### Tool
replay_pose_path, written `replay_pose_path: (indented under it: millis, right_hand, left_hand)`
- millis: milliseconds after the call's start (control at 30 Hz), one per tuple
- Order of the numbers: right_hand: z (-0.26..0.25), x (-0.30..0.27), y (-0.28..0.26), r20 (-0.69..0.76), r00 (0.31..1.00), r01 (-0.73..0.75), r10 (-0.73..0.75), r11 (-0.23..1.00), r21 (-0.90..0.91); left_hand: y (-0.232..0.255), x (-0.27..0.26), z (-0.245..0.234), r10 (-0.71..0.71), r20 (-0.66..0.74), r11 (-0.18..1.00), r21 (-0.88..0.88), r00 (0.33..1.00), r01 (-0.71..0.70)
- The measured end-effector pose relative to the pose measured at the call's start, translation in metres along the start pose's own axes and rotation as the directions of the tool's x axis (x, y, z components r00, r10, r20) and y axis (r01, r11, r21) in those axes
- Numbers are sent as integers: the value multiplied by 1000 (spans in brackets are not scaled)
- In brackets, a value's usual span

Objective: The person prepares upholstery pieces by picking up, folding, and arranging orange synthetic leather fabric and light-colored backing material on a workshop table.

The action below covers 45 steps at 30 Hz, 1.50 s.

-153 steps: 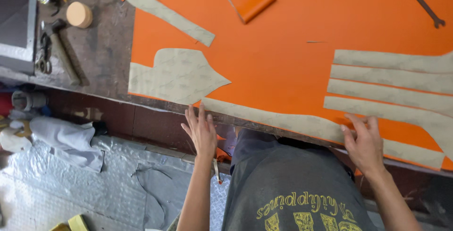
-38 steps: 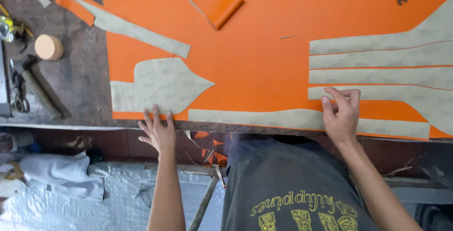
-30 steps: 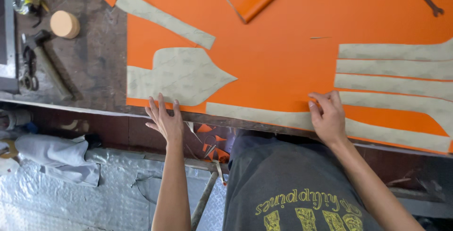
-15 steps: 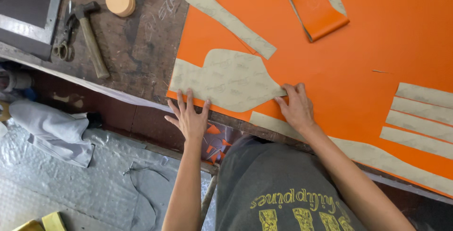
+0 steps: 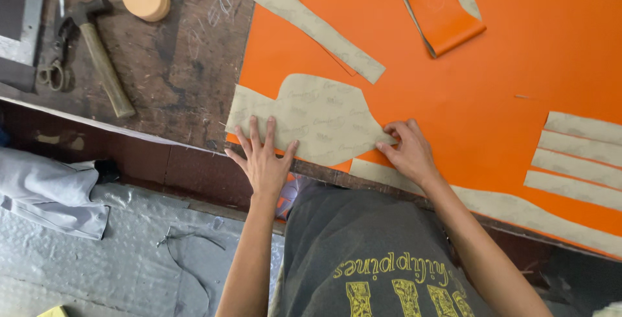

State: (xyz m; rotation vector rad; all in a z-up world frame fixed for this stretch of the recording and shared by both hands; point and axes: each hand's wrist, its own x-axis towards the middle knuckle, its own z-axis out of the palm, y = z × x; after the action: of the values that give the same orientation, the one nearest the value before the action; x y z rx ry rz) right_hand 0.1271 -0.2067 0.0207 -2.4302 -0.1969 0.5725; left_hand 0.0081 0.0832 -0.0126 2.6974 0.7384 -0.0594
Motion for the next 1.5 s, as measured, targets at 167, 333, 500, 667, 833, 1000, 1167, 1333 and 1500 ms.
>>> replay_pose_path:
  millis: [167, 333, 500, 667, 833, 1000, 1167, 1333, 1500]
  right_hand:
    - [9, 0, 5, -71, 995, 68, -66, 997, 27]
    - [14, -1, 12, -100, 991, 87, -86, 996, 6]
    - [25, -2, 16, -203, 975, 97, -89, 995, 33]
    - [39, -6, 14, -284, 952, 130, -116, 991, 31]
    - [37, 1, 17, -318, 937, 157, -142, 987, 20]
    - [36, 2, 22, -306, 945, 132, -118, 991, 25]
    - [30, 2, 19, -286, 954, 107, -86, 993, 58]
    - [24, 1, 12, -247, 968, 68, -51, 996, 60]
    - [26, 7, 14, -283, 953, 127, -106, 990, 60]
  left_hand:
    - [0, 1, 1, 7, -23, 1000, -3, 1000, -8]
    - [-3, 1, 3, -16, -21, 999, -40, 1000, 16]
    - [-26, 8, 6, -121, -79, 990, -82, 990, 115]
    - [-42, 15, 4, -229, -69, 968, -122, 971, 219]
    - [-39, 9, 2, -228, -53, 972, -72, 972, 224]
    - [-39, 6, 6, -212, -67, 976, -56, 975, 208]
    - [-38, 3, 6, -216, -56, 975, -62, 975, 212]
    - [-37, 3, 3, -204, -58, 977, -73, 977, 199]
    - [-37, 5, 3, -206, -55, 977, -68, 977, 202]
